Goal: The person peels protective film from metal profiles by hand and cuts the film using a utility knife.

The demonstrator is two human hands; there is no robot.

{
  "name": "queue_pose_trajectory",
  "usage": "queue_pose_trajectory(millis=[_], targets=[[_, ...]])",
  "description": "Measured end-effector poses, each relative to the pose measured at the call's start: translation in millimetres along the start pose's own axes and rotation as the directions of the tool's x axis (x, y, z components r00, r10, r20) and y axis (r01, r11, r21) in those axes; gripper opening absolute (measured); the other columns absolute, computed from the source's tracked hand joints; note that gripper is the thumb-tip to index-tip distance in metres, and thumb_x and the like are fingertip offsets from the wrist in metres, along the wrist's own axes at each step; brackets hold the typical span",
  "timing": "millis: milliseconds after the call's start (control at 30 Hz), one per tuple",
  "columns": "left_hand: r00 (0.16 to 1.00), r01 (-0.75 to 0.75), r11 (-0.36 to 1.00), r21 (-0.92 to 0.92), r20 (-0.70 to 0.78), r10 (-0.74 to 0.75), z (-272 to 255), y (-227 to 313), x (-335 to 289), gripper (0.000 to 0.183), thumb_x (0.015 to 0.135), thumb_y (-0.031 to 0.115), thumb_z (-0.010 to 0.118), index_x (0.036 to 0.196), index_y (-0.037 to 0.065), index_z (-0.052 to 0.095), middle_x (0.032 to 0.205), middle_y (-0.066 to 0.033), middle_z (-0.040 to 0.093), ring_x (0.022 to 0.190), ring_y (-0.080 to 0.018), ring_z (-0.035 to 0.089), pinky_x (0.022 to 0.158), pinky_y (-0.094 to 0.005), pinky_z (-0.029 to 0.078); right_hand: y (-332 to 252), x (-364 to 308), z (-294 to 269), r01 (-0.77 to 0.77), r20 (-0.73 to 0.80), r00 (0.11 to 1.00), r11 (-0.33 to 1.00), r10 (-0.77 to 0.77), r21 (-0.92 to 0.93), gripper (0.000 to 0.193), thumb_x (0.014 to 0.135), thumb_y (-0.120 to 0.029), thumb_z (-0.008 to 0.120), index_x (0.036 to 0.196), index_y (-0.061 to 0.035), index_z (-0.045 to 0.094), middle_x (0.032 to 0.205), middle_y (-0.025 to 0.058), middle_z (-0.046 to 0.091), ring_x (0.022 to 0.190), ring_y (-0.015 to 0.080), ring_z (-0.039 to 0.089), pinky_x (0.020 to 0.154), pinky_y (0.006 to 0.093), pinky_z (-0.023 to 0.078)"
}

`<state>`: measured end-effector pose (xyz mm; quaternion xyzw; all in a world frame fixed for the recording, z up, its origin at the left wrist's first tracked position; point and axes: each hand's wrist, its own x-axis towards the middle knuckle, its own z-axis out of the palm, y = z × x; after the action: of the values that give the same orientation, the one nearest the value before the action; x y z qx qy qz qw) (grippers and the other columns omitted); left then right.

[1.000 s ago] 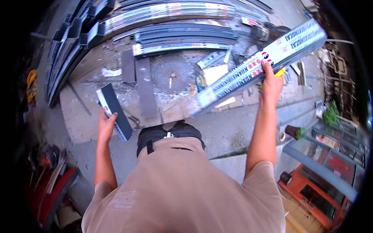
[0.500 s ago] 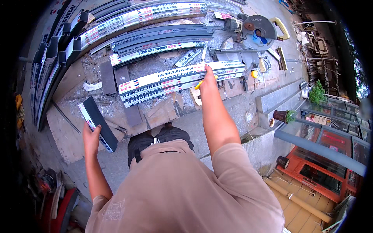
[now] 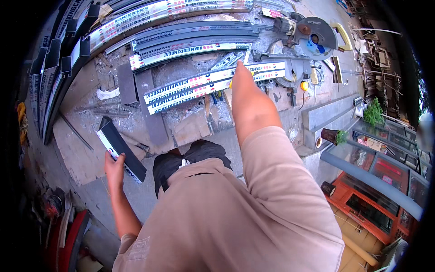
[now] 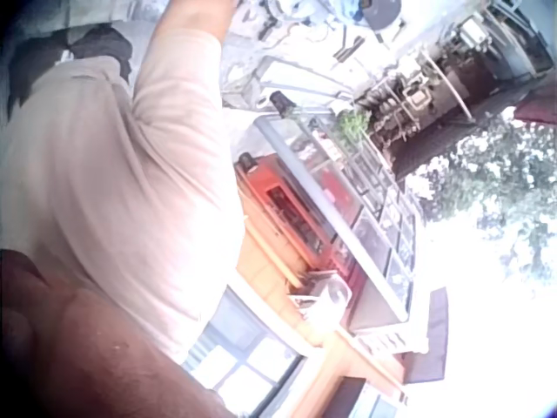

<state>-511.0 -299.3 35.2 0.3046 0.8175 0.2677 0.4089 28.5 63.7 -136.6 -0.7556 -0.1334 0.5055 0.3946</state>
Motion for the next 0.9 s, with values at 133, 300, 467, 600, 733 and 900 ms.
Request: queue_pose_trajectory(millis=[133,300,467,600,733,900], targets=[[0.999,0.029,0.998,-0.063,-0.027,-0.03,10,-12,-6,0.041,0.094,0.018,0.078,0.127,-0.003,0.065,0.108,-0.0141,0.076,0.096,-0.0242,0.072,0.089,-0.0402,0.057,-20,-50,11,0.039,0.019,0.999,0.934,-0.034,-0.355,0.051,0.111,-0.049,0.062,0.129,-0.0021,0.073,0.123,0.0156,0.078,0.104,0.0326,0.075,0.093,0.0496,0.06],[0.999,-0.009,0.996,-0.088,-0.031,0.006,31,4,9,0.04,0.093,0.02,0.079,0.123,-0.003,0.066,0.105,-0.0167,0.077,0.096,-0.0256,0.074,0.09,-0.0417,0.057,-49,-67,-6,0.021,0.031,0.999,0.969,-0.013,-0.247,0.054,0.111,-0.053,0.064,0.126,-0.0026,0.075,0.114,0.0128,0.078,0.093,0.0284,0.076,0.08,0.0474,0.062],[1.0,-0.004,0.998,-0.056,-0.014,0.003,37,31,16,0.04,0.092,0.025,0.08,0.116,-0.004,0.065,0.102,-0.0206,0.077,0.092,-0.0299,0.076,0.086,-0.0433,0.058,-36,-97,5,0.03,-0.298,0.952,0.992,-0.065,-0.122,0.064,0.1,-0.052,0.08,0.129,0.0046,0.074,0.121,0.0177,0.078,0.098,0.0286,0.076,0.086,0.0451,0.061],[1.0,0.006,1.0,0.025,-0.001,-0.006,44,33,31,0.045,0.091,0.027,0.079,0.119,-0.005,0.066,0.103,-0.0226,0.078,0.094,-0.0336,0.077,0.087,-0.0448,0.058,-19,-160,2,0.409,-0.07,0.871,0.795,-0.487,-0.448,0.077,0.088,-0.054,0.092,0.132,0.0059,0.073,0.125,0.0216,0.077,0.103,0.0327,0.076,0.092,0.0443,0.06],[0.997,-0.057,0.998,-0.016,0.058,0.058,55,36,54,0.048,0.09,0.028,0.08,0.122,-0.006,0.067,0.106,-0.0235,0.079,0.097,-0.0355,0.078,0.088,-0.0462,0.059,-12,-209,21,0.836,0.749,0.374,-0.15,-0.548,-0.527,0.115,0.07,-0.044,0.103,0.163,-0.007,0.047,0.163,0.023,0.052,0.129,0.0434,0.069,0.109,0.0493,0.057],[0.995,-0.056,0.998,0.035,0.089,0.053,63,61,66,0.048,0.09,0.03,0.08,0.12,-0.007,0.068,0.104,-0.0234,0.079,0.096,-0.0364,0.079,0.088,-0.0456,0.059,-23,-239,66,0.799,0.863,0.473,-0.326,-0.179,-0.506,0.12,0.073,-0.037,0.101,0.173,-0.0246,0.036,0.171,0.0182,0.044,0.12,0.043,0.074,0.096,0.0506,0.063]])
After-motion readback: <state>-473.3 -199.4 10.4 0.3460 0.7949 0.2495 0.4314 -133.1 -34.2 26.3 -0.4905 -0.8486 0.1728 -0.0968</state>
